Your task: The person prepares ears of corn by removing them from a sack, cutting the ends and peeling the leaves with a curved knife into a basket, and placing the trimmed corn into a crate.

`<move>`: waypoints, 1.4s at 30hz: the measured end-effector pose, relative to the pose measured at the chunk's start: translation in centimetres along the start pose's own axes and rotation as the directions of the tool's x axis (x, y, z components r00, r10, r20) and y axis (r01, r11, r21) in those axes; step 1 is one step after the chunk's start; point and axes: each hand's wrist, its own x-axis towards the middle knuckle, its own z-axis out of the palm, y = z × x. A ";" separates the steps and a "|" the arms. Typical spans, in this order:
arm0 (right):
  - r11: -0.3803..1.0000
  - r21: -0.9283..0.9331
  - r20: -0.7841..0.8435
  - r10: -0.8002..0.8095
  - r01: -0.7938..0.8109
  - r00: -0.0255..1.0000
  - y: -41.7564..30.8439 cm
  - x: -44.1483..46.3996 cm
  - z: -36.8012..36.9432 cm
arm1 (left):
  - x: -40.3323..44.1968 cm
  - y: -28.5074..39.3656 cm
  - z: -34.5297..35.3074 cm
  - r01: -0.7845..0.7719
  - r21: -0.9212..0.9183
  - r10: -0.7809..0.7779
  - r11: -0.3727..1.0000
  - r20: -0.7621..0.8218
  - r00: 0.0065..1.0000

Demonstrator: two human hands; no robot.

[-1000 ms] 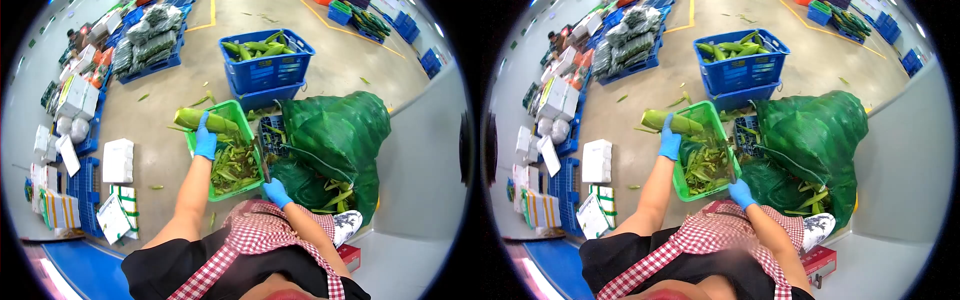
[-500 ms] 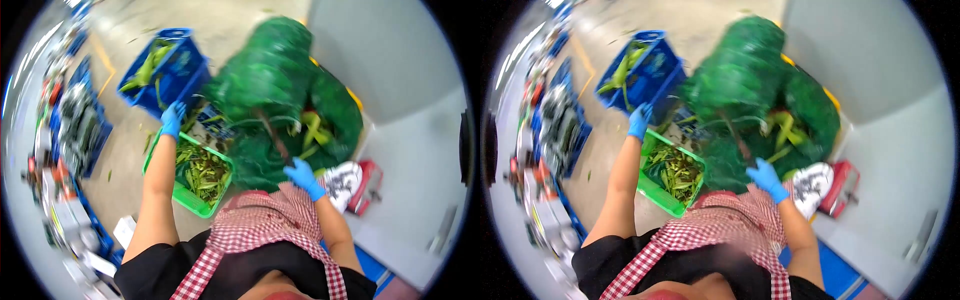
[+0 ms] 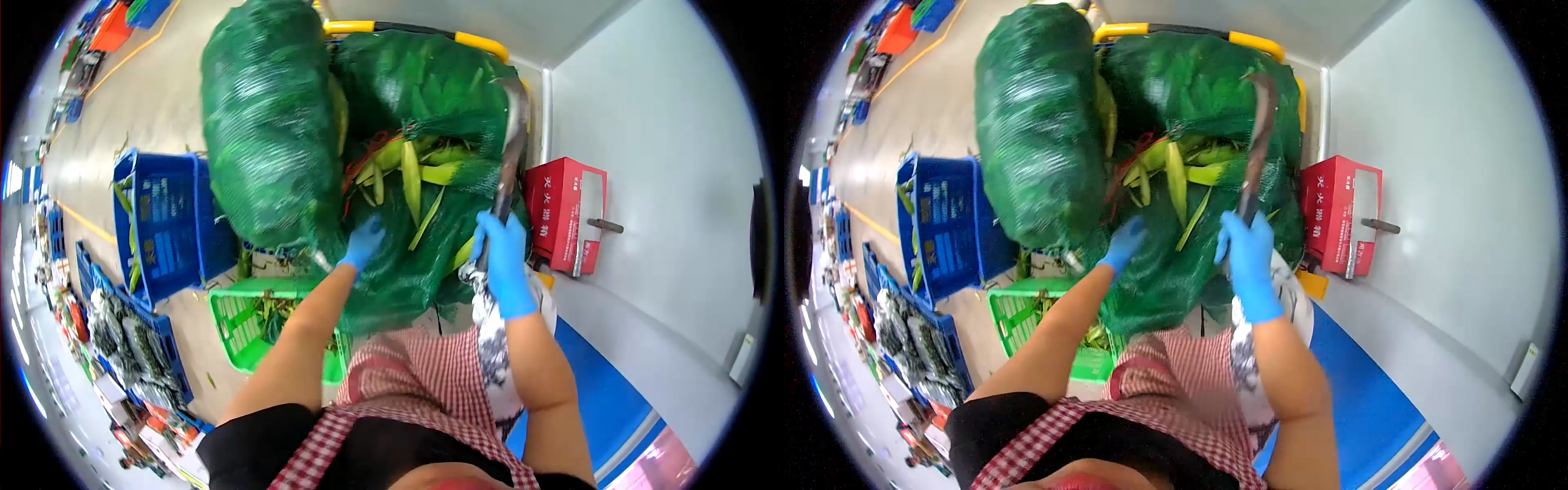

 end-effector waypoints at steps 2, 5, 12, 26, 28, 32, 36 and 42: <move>0.996 -0.047 -0.002 0.079 -0.079 0.997 0.6 -0.8 0.0 | 8.4 4.3 3.2 -0.152 0.079 0.167 0.985 -0.247 0.954; 0.958 -0.186 -0.021 0.216 -0.217 0.976 1.8 -2.2 -0.3 | 16.9 7.3 4.5 0.041 0.168 0.006 0.985 -0.269 0.963; 0.941 -0.091 -0.016 0.325 -0.325 0.946 3.9 -4.2 -1.4 | 22.5 8.8 1.6 0.231 0.539 -0.111 0.810 -0.246 0.963; 0.983 -0.176 0.109 -0.034 0.053 0.993 7.9 -5.5 1.6 | -16.3 3.0 -8.2 0.439 -0.681 -0.111 0.586 0.470 0.876; 0.912 -0.309 0.208 -0.213 0.271 0.955 8.7 -5.8 3.6 | -23.4 -1.3 -11.6 0.570 -0.756 -0.172 0.323 0.545 0.821; 0.602 -0.529 0.523 -0.324 0.599 0.788 11.5 -12.0 9.8 | -37.6 -4.1 -19.6 0.485 -0.863 -0.322 0.143 0.423 0.847; 0.781 0.029 0.589 -0.517 0.624 0.621 15.5 -24.4 18.2 | -47.5 -8.2 -22.6 0.272 -0.935 -0.505 0.227 0.125 0.854; -0.080 -0.439 0.731 0.547 0.895 0.408 31.7 -21.9 12.6 | -62.5 -6.4 -21.6 0.012 -1.000 -0.647 0.013 0.001 0.763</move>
